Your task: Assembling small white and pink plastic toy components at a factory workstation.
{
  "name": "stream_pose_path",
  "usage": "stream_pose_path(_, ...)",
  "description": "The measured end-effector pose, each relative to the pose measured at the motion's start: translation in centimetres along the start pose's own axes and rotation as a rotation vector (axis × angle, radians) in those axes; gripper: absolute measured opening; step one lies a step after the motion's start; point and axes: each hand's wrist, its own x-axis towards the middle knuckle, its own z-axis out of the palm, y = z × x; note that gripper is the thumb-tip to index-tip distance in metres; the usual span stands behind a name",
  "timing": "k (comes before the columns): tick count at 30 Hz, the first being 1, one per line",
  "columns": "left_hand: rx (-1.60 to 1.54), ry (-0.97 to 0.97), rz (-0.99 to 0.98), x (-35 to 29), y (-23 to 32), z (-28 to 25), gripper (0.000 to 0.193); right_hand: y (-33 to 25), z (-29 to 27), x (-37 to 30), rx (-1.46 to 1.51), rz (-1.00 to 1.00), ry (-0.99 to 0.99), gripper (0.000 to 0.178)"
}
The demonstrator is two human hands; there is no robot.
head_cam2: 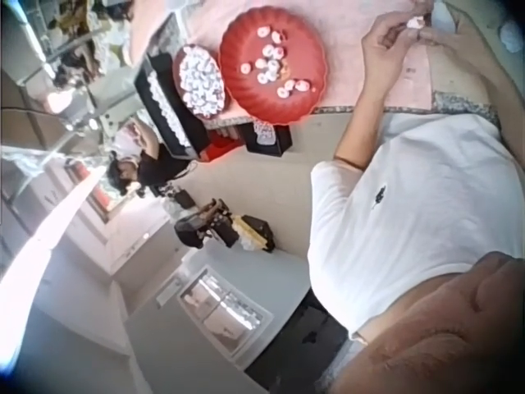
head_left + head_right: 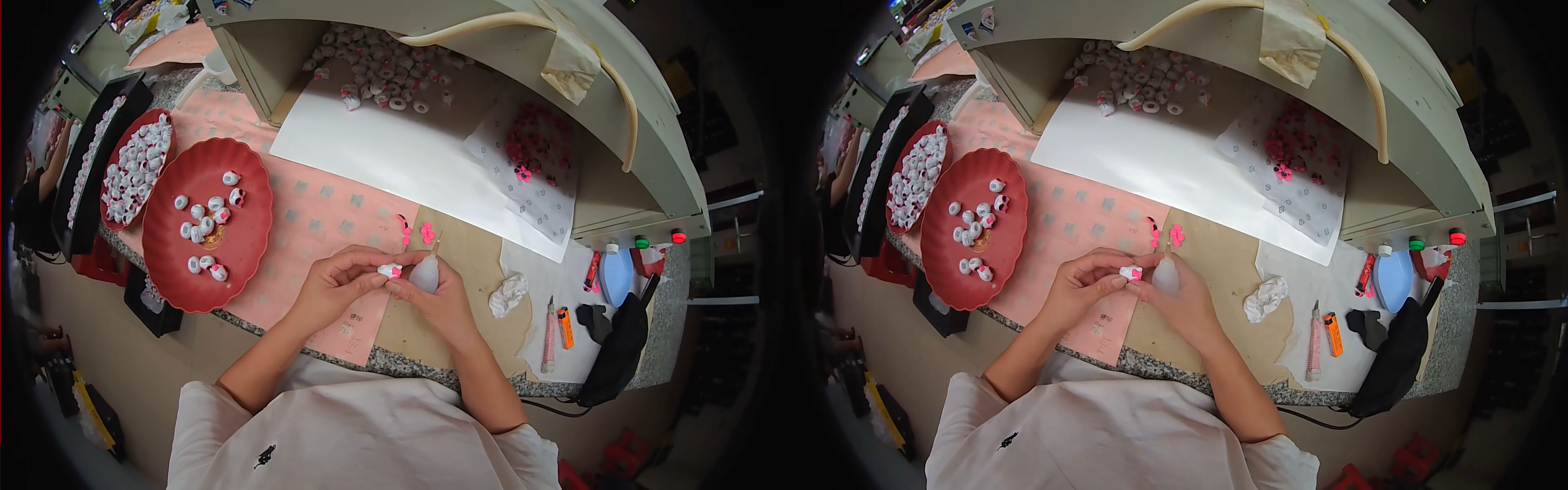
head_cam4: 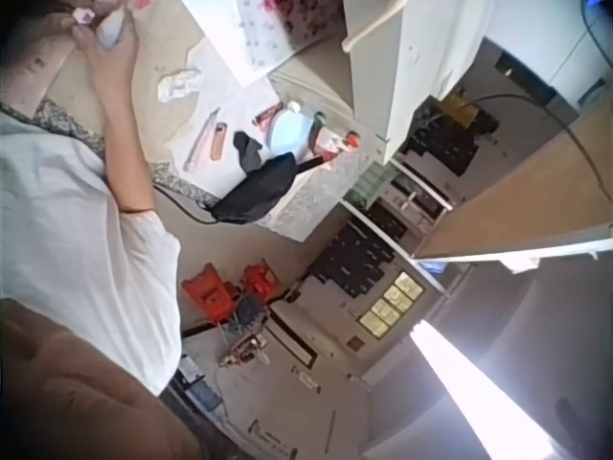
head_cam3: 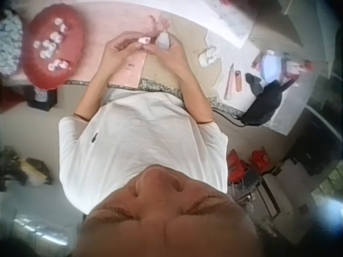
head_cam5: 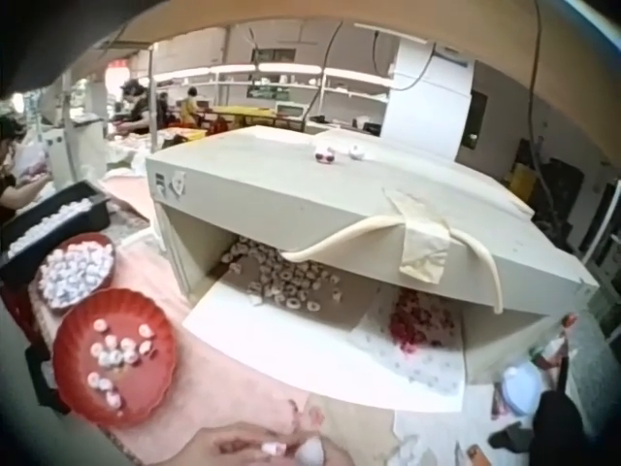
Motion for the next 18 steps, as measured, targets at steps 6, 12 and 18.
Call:
stream_pose_path(6, -0.05, -0.017, -0.036, 0.3, -0.36, 0.15, 0.023, -0.24, -0.48, 0.12, -0.038, 0.004, -0.004, 0.027)
stream_pose_path(12, -0.035, -0.052, -0.018, 0.63, -0.37, 0.07, 0.022, -0.09, -0.46, 0.34, -0.009, -0.011, 0.006, 0.023)
stream_pose_path(18, -0.037, -0.069, -0.007, 0.7, -0.44, -0.12, 0.021, -0.06, -0.3, 0.4, 0.012, -0.026, 0.013, 0.023)
